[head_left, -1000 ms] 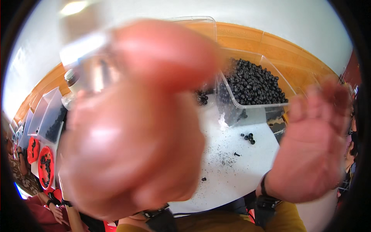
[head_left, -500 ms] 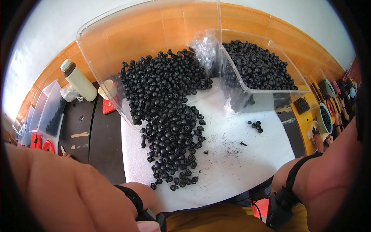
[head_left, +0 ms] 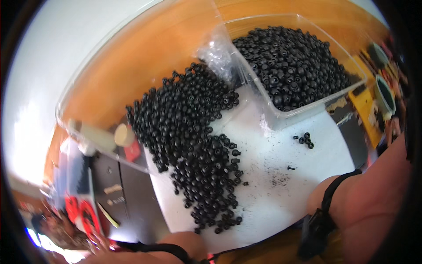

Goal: Trim or process small black rubber or plastic components using a hand-held knife.

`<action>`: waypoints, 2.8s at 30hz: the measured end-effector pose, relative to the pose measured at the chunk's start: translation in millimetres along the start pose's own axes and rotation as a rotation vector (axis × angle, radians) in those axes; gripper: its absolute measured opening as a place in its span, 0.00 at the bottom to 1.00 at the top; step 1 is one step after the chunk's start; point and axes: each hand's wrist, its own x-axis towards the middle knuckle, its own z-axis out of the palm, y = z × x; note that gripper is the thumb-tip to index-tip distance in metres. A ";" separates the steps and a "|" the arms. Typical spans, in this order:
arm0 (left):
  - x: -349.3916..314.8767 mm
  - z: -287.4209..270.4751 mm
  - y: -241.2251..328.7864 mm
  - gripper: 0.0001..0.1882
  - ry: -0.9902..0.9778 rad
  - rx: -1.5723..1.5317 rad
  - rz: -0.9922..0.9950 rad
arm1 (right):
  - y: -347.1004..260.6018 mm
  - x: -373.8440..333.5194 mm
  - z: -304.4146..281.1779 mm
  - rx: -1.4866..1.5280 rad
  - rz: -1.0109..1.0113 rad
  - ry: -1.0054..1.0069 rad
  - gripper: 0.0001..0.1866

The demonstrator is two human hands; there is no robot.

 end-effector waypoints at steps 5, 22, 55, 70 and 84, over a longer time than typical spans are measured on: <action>39.4 -16.6 1.5 0.11 -0.094 -0.033 -0.086 | 3.1 7.1 -3.9 -0.092 -0.077 0.048 0.32; -26.4 -19.0 -35.4 0.11 0.094 -0.158 0.146 | -18.0 25.3 -11.5 -0.160 -0.108 -0.455 0.34; -37.5 -24.2 -35.9 0.11 0.217 -0.141 0.173 | 1.7 42.4 12.0 -0.165 -0.266 -0.890 0.36; -104.3 20.6 11.9 0.11 0.438 0.029 0.182 | 14.3 21.6 61.4 0.081 -0.304 -1.052 0.37; -179.0 45.5 -22.0 0.14 0.732 0.097 -0.005 | 25.1 -18.6 92.8 -0.199 -0.244 -0.975 0.38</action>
